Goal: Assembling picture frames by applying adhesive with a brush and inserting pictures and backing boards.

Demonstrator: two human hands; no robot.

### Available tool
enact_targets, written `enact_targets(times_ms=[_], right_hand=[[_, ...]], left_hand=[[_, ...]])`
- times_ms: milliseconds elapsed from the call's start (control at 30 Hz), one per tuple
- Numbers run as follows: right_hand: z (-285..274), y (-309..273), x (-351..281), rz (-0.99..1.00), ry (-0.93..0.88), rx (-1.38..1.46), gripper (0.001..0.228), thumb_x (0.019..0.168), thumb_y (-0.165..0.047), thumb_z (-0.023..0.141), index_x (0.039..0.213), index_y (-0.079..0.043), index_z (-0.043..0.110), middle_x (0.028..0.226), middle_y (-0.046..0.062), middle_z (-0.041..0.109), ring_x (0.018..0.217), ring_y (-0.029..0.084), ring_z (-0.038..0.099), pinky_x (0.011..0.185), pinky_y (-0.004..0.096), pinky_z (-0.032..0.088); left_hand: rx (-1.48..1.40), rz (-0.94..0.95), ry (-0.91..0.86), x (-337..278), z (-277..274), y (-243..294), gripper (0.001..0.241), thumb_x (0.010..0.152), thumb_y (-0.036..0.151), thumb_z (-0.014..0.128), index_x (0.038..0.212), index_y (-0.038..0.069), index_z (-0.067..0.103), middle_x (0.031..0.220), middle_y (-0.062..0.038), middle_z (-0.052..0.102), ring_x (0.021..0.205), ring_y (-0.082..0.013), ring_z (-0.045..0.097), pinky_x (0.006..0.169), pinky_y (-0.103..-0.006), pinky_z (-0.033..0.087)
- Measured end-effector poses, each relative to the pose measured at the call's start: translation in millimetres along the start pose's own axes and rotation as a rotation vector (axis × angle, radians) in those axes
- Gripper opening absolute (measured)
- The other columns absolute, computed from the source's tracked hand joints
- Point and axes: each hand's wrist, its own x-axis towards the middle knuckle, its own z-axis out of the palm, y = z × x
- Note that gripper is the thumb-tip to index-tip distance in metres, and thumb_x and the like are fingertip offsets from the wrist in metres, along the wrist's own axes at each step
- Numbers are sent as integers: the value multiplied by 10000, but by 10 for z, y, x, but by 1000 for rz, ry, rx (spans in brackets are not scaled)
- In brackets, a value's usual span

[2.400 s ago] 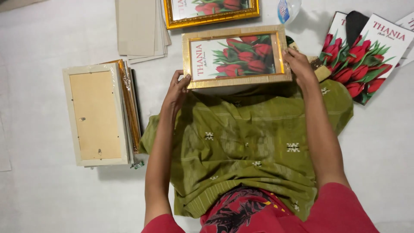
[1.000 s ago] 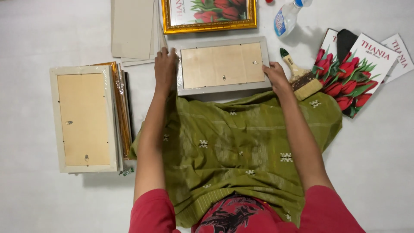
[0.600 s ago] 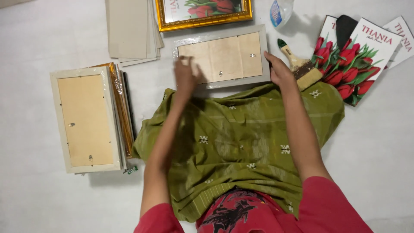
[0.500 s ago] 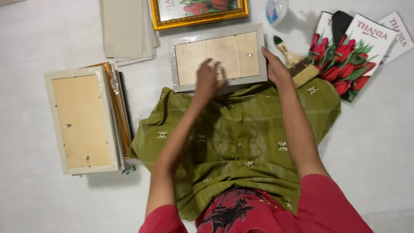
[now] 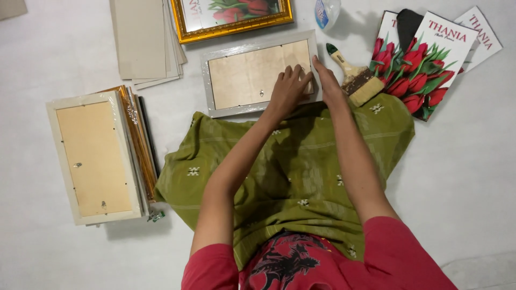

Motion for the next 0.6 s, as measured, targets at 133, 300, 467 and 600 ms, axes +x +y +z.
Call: enact_targets(times_ms=[133, 300, 467, 600], right_hand=[[-8, 92, 69, -44, 47, 23, 981, 979, -724, 649, 1543, 30, 376, 1522, 283, 434, 1412, 421, 444, 1122, 572, 381], [35, 184, 167, -85, 102, 78, 930, 925, -717, 742, 1424, 35, 514, 1359, 232, 580, 1255, 334, 580, 1025, 508, 481], [275, -12, -44, -61, 250, 16, 855, 876, -740, 680, 1346, -26, 655, 1372, 260, 610, 1229, 362, 625, 1049, 401, 495], [116, 214, 279, 82, 215, -145, 990, 828, -894, 575, 1467, -137, 560, 1526, 176, 502, 1437, 376, 427, 1186, 475, 381]], left_hand=[[76, 101, 169, 102, 131, -28, 418, 902, 361, 766, 1159, 168, 499, 1129, -155, 487, 1075, -436, 616, 808, -492, 541], [249, 325, 316, 138, -108, -36, 258, 873, 348, 649, 1012, 145, 572, 1003, -93, 470, 927, -325, 584, 715, -446, 525], [363, 583, 372, 118, 202, -55, 246, 921, 163, 605, 1160, 141, 656, 1043, -93, 516, 899, -306, 554, 747, -423, 524], [390, 651, 376, 4, 21, -69, 257, 935, 125, 591, 1184, 92, 644, 1002, -121, 503, 889, -344, 549, 699, -411, 518]])
